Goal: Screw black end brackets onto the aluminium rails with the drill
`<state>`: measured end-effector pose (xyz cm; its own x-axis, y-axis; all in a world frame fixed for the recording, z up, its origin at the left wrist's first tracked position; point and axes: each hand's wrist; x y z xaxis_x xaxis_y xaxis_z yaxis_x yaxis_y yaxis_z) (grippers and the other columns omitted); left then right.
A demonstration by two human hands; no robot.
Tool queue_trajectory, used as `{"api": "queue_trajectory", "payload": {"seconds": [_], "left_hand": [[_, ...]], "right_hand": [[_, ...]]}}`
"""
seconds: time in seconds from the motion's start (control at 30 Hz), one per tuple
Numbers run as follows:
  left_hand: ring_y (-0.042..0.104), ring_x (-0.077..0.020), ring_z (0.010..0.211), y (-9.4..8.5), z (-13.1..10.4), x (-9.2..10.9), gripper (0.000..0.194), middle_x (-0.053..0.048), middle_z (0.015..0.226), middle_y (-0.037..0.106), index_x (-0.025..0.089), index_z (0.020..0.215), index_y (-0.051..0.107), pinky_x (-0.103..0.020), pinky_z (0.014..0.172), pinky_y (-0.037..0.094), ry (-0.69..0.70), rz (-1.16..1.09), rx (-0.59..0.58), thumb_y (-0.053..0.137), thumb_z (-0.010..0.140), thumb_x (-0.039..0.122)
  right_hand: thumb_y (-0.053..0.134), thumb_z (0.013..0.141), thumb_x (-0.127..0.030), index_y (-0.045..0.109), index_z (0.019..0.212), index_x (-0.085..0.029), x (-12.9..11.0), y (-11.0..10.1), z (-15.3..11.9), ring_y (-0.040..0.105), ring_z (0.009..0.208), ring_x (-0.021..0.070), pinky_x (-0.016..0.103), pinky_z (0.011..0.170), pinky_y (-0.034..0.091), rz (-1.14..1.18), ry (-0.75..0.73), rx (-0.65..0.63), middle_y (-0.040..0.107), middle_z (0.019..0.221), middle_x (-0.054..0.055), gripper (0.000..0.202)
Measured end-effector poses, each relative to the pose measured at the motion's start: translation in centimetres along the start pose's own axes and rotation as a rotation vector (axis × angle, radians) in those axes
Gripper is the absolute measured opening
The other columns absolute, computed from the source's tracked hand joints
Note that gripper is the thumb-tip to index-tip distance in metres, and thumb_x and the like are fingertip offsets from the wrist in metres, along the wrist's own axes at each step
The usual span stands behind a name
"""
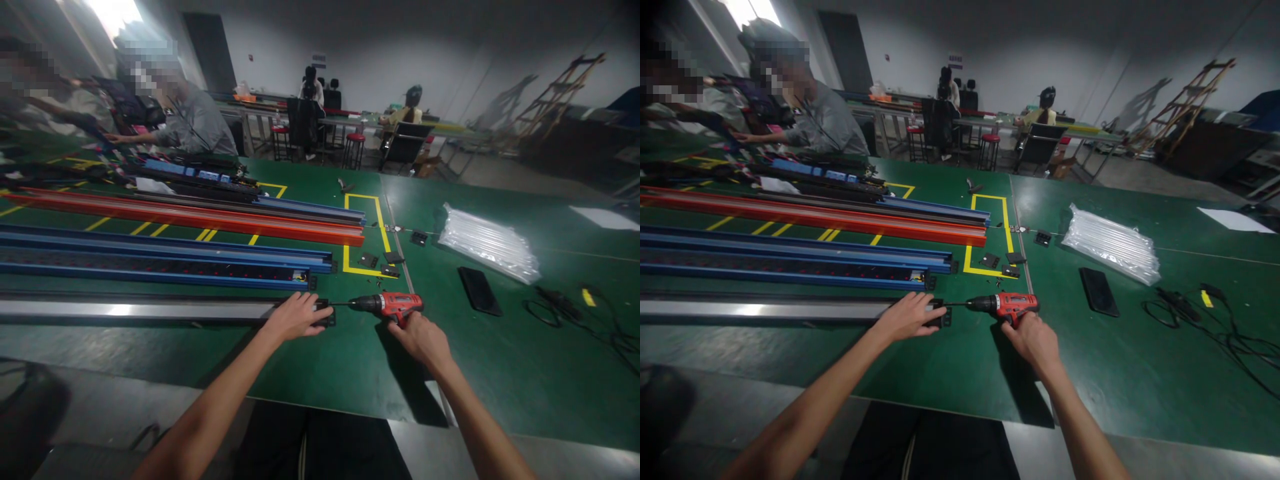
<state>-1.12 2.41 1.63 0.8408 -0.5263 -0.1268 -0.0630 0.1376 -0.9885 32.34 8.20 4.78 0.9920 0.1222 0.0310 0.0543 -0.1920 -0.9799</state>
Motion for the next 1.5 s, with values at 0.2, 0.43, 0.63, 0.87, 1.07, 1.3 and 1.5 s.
{"api": "queue_trajectory", "payload": {"seconds": [0.2,0.43,0.63,0.87,1.07,1.3,1.5], "left_hand": [[0.062,-0.028,0.102,-0.1,-0.1,0.1,0.044,-0.013,0.119,0.062,0.035,0.141,0.054,-0.037,0.084,0.044,0.01,0.04,0.022,0.056,0.1,0.052],[0.061,-0.0274,0.104,-0.3,0.3,-0.5,0.043,-0.013,0.12,0.063,0.034,0.139,0.057,-0.037,0.087,0.045,0.029,-0.037,0.0,0.057,0.099,0.051],[0.062,-0.0281,0.104,-0.1,0.4,-0.6,0.042,-0.013,0.119,0.063,0.033,0.138,0.058,-0.038,0.087,0.046,0.035,-0.035,0.007,0.055,0.1,0.05],[0.061,-0.0291,0.107,0.0,0.2,-0.6,0.043,-0.014,0.124,0.061,0.034,0.141,0.056,-0.04,0.089,0.046,0.026,-0.041,0.009,0.053,0.101,0.05],[0.061,-0.0269,0.109,0.0,0.1,-0.7,0.042,-0.012,0.124,0.062,0.034,0.14,0.057,-0.038,0.091,0.046,0.014,-0.073,0.009,0.054,0.101,0.05],[0.061,-0.0289,0.109,-0.3,-0.3,-0.3,0.041,-0.014,0.124,0.061,0.033,0.139,0.057,-0.04,0.089,0.047,0.057,-0.05,-0.014,0.051,0.102,0.051],[0.061,-0.0293,0.111,-1.0,-0.6,-0.1,0.042,-0.015,0.126,0.062,0.032,0.139,0.059,-0.042,0.092,0.048,0.034,-0.108,-0.017,0.055,0.101,0.048]], "right_hand": [[0.049,0.097,-0.06,0.066,0.111,-0.005,0.0,0.1,0.1,0.075,0.096,0.0343,0.038,0.077,0.053,0.0,0.007,-0.004,0.074,0.103,0.024,0.059],[0.048,0.097,-0.059,0.067,0.108,-0.007,-0.1,-0.1,-0.1,0.075,0.096,0.0332,0.037,0.077,0.053,0.034,0.005,0.005,0.075,0.102,0.023,0.056],[0.047,0.097,-0.059,0.066,0.11,-0.007,-0.2,-0.5,-0.1,0.074,0.1,0.0332,0.037,0.08,0.053,0.042,0.017,-0.024,0.075,0.104,0.023,0.056],[0.048,0.096,-0.061,0.066,0.112,-0.007,-0.4,-0.9,-0.4,0.075,0.098,0.0343,0.039,0.08,0.053,0.068,0.051,-0.044,0.075,0.106,0.024,0.059],[0.043,0.096,-0.068,0.067,0.107,-0.011,0.4,-0.2,-2.7,0.074,0.097,0.0362,0.041,0.079,0.053,0.149,0.095,-0.1,0.075,0.103,0.023,0.063],[0.044,0.093,-0.072,0.067,0.097,-0.017,3.1,1.5,-7.0,0.075,0.087,0.0336,0.039,0.072,0.051,0.291,0.16,-0.168,0.076,0.092,0.017,0.059],[0.047,0.09,-0.073,0.068,0.091,-0.02,3.7,1.3,-8.7,0.073,0.077,0.032,0.039,0.066,0.049,0.372,0.21,-0.19,0.075,0.08,0.013,0.058]]}}
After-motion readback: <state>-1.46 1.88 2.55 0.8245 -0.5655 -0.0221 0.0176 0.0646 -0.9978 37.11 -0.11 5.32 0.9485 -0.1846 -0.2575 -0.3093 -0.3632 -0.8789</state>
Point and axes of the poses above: each hand's wrist, its own z-axis towards the middle knuckle, its own y-axis out of the palm, x = y × z
